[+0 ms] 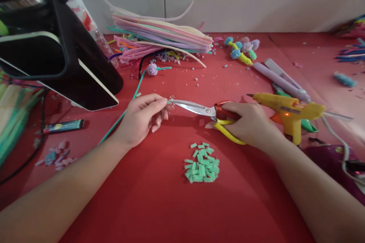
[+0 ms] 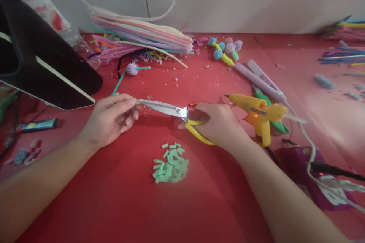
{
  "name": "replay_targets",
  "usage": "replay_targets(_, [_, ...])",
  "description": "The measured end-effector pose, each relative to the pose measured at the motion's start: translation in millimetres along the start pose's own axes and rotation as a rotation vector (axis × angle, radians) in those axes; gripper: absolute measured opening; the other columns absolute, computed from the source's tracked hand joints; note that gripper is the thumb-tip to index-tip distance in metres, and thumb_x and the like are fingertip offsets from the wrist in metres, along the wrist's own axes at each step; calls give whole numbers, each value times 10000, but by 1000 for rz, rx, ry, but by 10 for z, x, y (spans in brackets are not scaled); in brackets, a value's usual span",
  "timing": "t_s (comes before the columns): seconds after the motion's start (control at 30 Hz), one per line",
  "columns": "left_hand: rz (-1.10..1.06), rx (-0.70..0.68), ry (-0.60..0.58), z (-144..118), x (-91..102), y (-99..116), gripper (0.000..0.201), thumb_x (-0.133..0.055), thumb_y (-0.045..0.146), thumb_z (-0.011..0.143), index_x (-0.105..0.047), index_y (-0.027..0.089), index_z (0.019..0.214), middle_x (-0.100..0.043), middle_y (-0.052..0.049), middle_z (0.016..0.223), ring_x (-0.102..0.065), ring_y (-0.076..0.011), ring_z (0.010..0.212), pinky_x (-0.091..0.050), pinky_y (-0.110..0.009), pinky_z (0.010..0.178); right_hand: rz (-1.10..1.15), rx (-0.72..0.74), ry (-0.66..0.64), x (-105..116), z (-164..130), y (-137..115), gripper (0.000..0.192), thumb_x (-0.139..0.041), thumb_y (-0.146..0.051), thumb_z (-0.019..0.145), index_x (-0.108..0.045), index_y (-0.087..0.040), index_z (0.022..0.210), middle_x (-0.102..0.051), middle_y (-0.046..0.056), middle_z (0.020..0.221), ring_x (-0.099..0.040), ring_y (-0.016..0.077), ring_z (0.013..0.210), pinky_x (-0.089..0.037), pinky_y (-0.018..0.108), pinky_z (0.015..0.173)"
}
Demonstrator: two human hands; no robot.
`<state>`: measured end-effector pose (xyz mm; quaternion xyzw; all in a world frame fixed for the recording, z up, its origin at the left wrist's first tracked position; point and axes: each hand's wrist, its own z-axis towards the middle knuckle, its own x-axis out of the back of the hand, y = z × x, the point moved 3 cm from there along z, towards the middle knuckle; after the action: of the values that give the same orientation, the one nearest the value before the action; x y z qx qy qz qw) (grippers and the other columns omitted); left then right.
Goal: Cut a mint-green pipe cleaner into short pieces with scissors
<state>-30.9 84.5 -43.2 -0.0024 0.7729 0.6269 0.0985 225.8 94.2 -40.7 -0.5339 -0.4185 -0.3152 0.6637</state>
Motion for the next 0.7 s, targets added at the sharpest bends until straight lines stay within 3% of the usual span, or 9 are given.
replay_targets(0.27, [-19,8,7,19,5,-14,179,-618,246,883,-692,154,748,-611,-5,608,-456,-48,425,-292,-144,344,59,-28,16,-14,-30,41,643,-634,-828,650,-421,-224,601,-335,-46,531,-263,105,536,-256,280,504])
replay_targets(0.7, [-6,4,8,15,0,0,182,-625,250,880,-660,151,731,-608,-4,604,-458,-51,430,-308,-147,350,-55,-26,-34,7,2,1,668,-567,-866,650,-378,-230,574,-331,-46,484,-268,105,495,-261,289,510])
